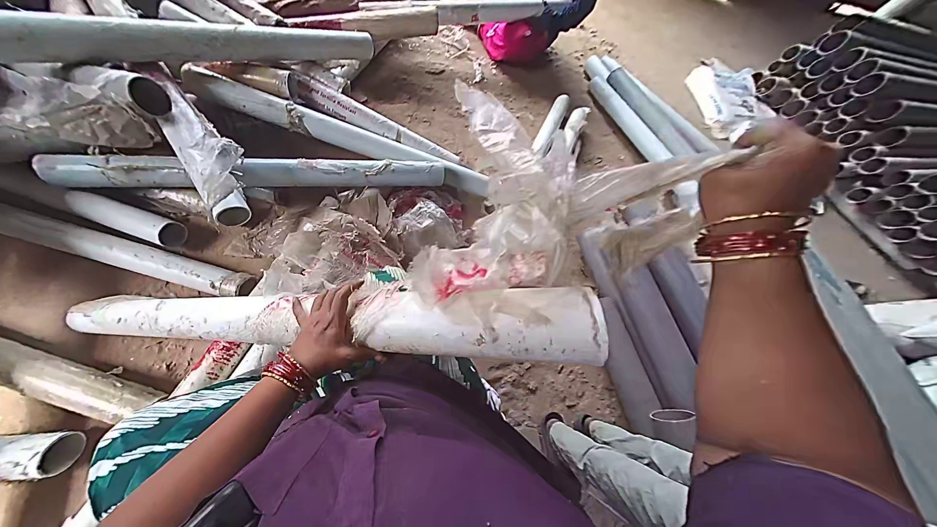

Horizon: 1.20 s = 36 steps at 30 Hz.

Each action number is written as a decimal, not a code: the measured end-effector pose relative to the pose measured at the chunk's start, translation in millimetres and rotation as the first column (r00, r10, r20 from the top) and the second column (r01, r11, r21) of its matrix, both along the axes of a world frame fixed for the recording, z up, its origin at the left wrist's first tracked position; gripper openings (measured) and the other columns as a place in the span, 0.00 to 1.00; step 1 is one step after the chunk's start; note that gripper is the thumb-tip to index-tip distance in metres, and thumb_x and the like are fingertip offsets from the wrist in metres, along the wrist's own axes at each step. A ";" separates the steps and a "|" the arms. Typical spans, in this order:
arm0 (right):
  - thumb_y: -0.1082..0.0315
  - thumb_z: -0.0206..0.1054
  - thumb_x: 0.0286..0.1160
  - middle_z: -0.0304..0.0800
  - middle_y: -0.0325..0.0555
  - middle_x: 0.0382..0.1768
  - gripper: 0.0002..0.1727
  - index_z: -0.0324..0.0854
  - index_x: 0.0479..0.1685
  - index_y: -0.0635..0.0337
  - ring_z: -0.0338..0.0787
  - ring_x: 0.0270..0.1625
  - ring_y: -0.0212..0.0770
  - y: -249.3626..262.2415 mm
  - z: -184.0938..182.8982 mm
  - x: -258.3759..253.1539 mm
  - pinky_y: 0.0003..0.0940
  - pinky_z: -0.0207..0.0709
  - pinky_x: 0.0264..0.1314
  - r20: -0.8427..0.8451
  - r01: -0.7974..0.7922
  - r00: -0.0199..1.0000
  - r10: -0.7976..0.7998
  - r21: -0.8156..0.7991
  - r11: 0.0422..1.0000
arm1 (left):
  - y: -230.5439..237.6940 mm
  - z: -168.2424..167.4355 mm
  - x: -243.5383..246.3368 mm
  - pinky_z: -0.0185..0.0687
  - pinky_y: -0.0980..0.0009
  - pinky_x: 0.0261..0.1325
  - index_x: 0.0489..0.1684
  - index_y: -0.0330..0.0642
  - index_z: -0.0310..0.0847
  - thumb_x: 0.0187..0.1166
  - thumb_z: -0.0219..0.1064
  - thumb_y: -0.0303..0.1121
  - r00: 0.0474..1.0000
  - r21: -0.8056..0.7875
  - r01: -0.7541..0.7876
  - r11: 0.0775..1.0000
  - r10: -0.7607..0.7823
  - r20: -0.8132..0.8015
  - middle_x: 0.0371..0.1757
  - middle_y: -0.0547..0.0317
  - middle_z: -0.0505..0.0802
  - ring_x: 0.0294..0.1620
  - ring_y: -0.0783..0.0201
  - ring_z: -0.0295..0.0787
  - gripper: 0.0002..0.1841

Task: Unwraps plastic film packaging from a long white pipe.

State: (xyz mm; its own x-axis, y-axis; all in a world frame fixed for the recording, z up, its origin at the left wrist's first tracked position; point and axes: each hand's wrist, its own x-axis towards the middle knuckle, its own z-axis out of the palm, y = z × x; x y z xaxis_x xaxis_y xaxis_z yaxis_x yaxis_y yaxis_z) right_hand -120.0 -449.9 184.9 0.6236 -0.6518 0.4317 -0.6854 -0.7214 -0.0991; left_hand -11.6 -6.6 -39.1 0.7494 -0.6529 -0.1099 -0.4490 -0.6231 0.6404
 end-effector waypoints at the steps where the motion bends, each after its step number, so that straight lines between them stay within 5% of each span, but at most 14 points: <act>1: 0.71 0.59 0.75 0.81 0.84 0.63 0.20 0.79 0.63 0.74 0.79 0.72 0.82 -26.9 8.1 -20.8 0.80 0.67 0.66 -0.003 0.178 0.984 -0.178 0.022 0.984 | 0.4 -0.4 -1.0 0.31 0.15 0.78 0.90 0.42 0.59 0.36 0.90 0.60 1.000 -0.008 0.008 1.000 -0.008 0.021 0.84 0.38 0.75 0.87 0.31 0.63 0.69; 4: 0.71 0.58 0.79 0.73 0.80 0.76 0.26 0.72 0.74 0.78 0.71 0.83 0.72 -82.4 9.5 -88.4 0.68 0.61 0.82 0.027 0.387 0.919 -0.394 0.137 0.912 | 1.9 0.5 -2.8 0.33 0.14 0.77 0.90 0.43 0.61 0.37 0.91 0.58 0.999 0.004 0.013 1.000 -0.013 0.046 0.84 0.35 0.74 0.86 0.26 0.62 0.67; 6: 0.75 0.67 0.74 0.76 0.91 0.66 0.22 0.75 0.60 0.87 0.74 0.74 0.85 -79.0 1.2 -115.4 0.82 0.60 0.73 -0.032 0.321 0.947 -0.320 0.153 0.935 | -0.4 0.0 -0.7 0.33 0.14 0.77 0.89 0.41 0.63 0.37 0.90 0.59 0.999 0.014 0.016 1.000 -0.017 0.044 0.85 0.33 0.73 0.86 0.25 0.62 0.67; 8: 0.76 0.71 0.70 0.81 0.92 0.53 0.16 0.80 0.48 0.84 0.80 0.62 0.90 -61.2 -22.5 -123.5 0.88 0.63 0.59 -0.103 0.242 0.969 -0.226 0.183 0.953 | -3.7 4.9 4.5 0.33 0.15 0.78 0.89 0.37 0.63 0.38 0.91 0.57 0.999 0.060 0.037 0.998 -0.036 -0.016 0.86 0.33 0.71 0.87 0.26 0.60 0.66; 11: 0.73 0.71 0.73 0.86 0.85 0.51 0.16 0.85 0.56 0.76 0.85 0.57 0.85 -19.2 -73.6 -109.1 0.85 0.68 0.56 -0.169 0.164 0.979 -0.113 0.328 0.930 | -6.9 12.6 13.3 0.31 0.17 0.80 0.90 0.39 0.61 0.37 0.92 0.57 0.993 0.122 0.063 0.991 -0.051 -0.103 0.88 0.36 0.69 0.89 0.30 0.58 0.68; 15: 0.47 0.64 0.86 0.84 0.81 0.57 0.34 0.78 0.66 0.77 0.84 0.62 0.79 35.5 -107.7 -77.6 0.79 0.70 0.63 -0.285 0.173 0.958 -0.019 0.526 0.833 | -7.5 15.5 16.3 0.31 0.17 0.81 0.90 0.41 0.61 0.35 0.93 0.56 0.991 0.139 0.068 0.988 -0.050 -0.128 0.88 0.37 0.69 0.89 0.31 0.57 0.68; 18: 0.35 0.51 0.88 0.88 0.78 0.47 0.42 0.78 0.61 0.75 0.88 0.54 0.79 70.1 -85.6 -59.9 0.75 0.75 0.50 -0.401 0.186 0.915 -0.032 0.351 0.918 | -4.7 11.3 11.9 0.31 0.18 0.81 0.88 0.37 0.64 0.35 0.92 0.59 0.995 0.115 0.061 0.992 -0.052 -0.082 0.86 0.35 0.71 0.88 0.30 0.59 0.68; 20: 0.42 0.54 0.91 0.88 0.77 0.45 0.34 0.78 0.60 0.73 0.89 0.51 0.79 76.7 -66.8 -56.2 0.75 0.76 0.45 -0.350 0.035 0.935 0.052 0.236 0.971 | -2.9 5.8 8.9 0.33 0.17 0.79 0.87 0.35 0.66 0.34 0.90 0.62 0.998 0.082 0.050 0.995 -0.048 -0.033 0.84 0.33 0.73 0.87 0.28 0.61 0.68; 22: 0.57 0.59 0.91 0.90 0.69 0.58 0.22 0.83 0.67 0.66 0.91 0.60 0.70 69.8 -52.6 -52.5 0.70 0.78 0.59 -0.199 -0.240 0.929 0.312 0.319 0.917 | -1.5 0.2 7.2 0.33 0.16 0.79 0.86 0.35 0.67 0.33 0.90 0.63 0.999 0.057 0.034 0.998 -0.033 -0.016 0.84 0.32 0.73 0.87 0.27 0.60 0.68; 23: 0.57 0.57 0.91 0.91 0.59 0.63 0.21 0.86 0.69 0.61 0.90 0.66 0.56 64.7 -47.9 -50.8 0.60 0.78 0.68 -0.103 -0.369 0.883 0.457 0.447 0.814 | -1.1 -2.7 6.5 0.33 0.16 0.79 0.85 0.33 0.68 0.32 0.90 0.63 1.000 0.037 0.027 0.999 -0.027 -0.004 0.83 0.31 0.74 0.86 0.26 0.61 0.68; 25: 0.56 0.60 0.86 0.93 0.39 0.61 0.19 0.89 0.64 0.55 0.89 0.64 0.27 57.3 -43.3 -46.0 0.30 0.80 0.70 0.061 -0.495 0.753 0.655 0.709 0.502 | -0.7 -6.2 6.0 0.34 0.15 0.79 0.84 0.32 0.69 0.31 0.89 0.64 1.000 0.019 0.024 1.000 -0.024 0.020 0.82 0.32 0.76 0.85 0.27 0.63 0.68; 27: 0.59 0.67 0.75 0.93 0.36 0.55 0.15 0.92 0.51 0.56 0.88 0.59 0.22 55.7 -41.3 -41.1 0.23 0.81 0.64 0.124 -0.497 0.655 0.746 0.813 0.302 | 0.3 -8.0 5.8 0.33 0.14 0.78 0.84 0.32 0.69 0.31 0.89 0.64 0.999 0.012 0.028 1.000 -0.028 0.025 0.82 0.32 0.76 0.85 0.26 0.63 0.68; 32: 0.65 0.74 0.65 0.89 0.36 0.44 0.04 0.91 0.31 0.55 0.87 0.50 0.23 70.3 -38.3 -42.9 0.19 0.80 0.54 0.041 -0.610 0.595 0.803 0.674 0.417 | 0.0 -8.7 6.9 0.33 0.12 0.76 0.85 0.35 0.69 0.32 0.90 0.63 0.999 0.006 0.032 0.999 -0.032 0.013 0.82 0.34 0.76 0.86 0.27 0.63 0.67; 36: 0.71 0.67 0.66 0.88 0.42 0.38 0.05 0.88 0.31 0.59 0.87 0.44 0.34 84.3 -38.3 -50.4 0.30 0.82 0.48 -0.037 -0.727 0.537 0.843 0.486 0.485 | -2.1 -6.1 10.9 0.34 0.14 0.77 0.85 0.36 0.69 0.32 0.91 0.60 0.999 0.018 0.038 0.999 -0.037 -0.010 0.82 0.34 0.75 0.86 0.28 0.62 0.67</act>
State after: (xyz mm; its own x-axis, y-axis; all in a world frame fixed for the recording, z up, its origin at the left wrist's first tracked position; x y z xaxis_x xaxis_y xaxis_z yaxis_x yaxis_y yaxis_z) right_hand -170.4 -365.7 146.6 0.9935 0.1081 0.0370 0.1137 -0.9040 -0.4121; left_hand -0.7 -8.7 -45.2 0.7232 -0.6784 -0.1295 -0.4658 -0.6175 0.6338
